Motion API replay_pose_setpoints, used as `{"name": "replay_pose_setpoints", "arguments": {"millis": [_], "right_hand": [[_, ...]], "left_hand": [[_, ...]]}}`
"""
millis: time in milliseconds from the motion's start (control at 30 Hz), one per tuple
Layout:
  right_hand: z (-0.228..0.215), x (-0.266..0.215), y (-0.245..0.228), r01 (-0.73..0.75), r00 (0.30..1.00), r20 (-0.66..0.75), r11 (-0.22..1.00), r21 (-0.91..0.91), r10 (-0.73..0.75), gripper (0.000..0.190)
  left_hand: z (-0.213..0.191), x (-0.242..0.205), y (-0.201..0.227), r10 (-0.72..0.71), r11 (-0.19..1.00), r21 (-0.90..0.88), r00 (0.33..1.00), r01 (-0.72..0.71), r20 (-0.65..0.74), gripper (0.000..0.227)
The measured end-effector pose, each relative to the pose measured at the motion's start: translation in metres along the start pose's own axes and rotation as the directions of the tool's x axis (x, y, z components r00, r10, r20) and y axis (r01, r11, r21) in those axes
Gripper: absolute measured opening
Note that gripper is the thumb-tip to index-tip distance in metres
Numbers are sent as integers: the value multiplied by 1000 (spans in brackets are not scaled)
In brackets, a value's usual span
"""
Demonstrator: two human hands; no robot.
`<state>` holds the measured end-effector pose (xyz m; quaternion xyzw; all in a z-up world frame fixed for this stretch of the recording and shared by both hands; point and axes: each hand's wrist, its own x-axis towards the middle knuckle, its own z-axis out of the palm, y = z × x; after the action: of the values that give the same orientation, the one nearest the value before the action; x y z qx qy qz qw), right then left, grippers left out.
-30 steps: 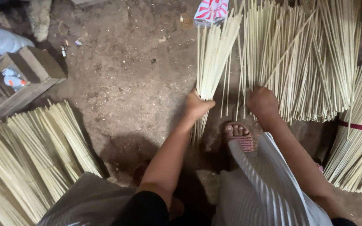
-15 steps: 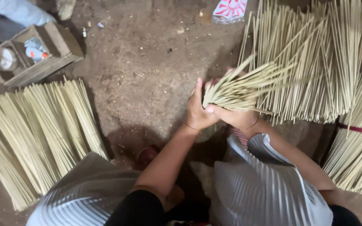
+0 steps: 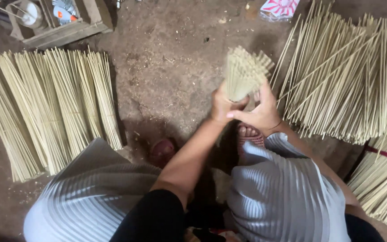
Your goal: The person sits on the floor and gathers thin wooden sticks into neat bundles. They align the sticks by hand, separate them into smaller groups, and secure each bundle with a rubber band.
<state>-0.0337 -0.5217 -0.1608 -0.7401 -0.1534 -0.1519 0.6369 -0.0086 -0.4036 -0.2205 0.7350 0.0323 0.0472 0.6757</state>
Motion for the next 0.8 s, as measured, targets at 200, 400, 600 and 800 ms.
{"name": "replay_pose_setpoints", "arguments": {"millis": [200, 400, 600, 800], "right_hand": [[28, -50, 66, -672, 683, 192, 709, -214, 705, 70], [38, -62, 101, -812, 568, 337, 577, 84, 751, 35], [11, -28, 75, -761, 311, 561, 554, -336, 767, 48], [-19, -32, 76, -932, 163, 367, 265, -247, 916, 77]], "left_hand": [[-17, 47, -7, -313, 919, -276, 947, 283, -69, 63], [-24, -5, -34, -642, 633, -187, 644, 751, 415, 128], [-24, -32, -125, -730, 540, -24, 482, 841, 485, 83], [-48, -12, -145, -632, 568, -349, 666, 746, 395, 62]]}}
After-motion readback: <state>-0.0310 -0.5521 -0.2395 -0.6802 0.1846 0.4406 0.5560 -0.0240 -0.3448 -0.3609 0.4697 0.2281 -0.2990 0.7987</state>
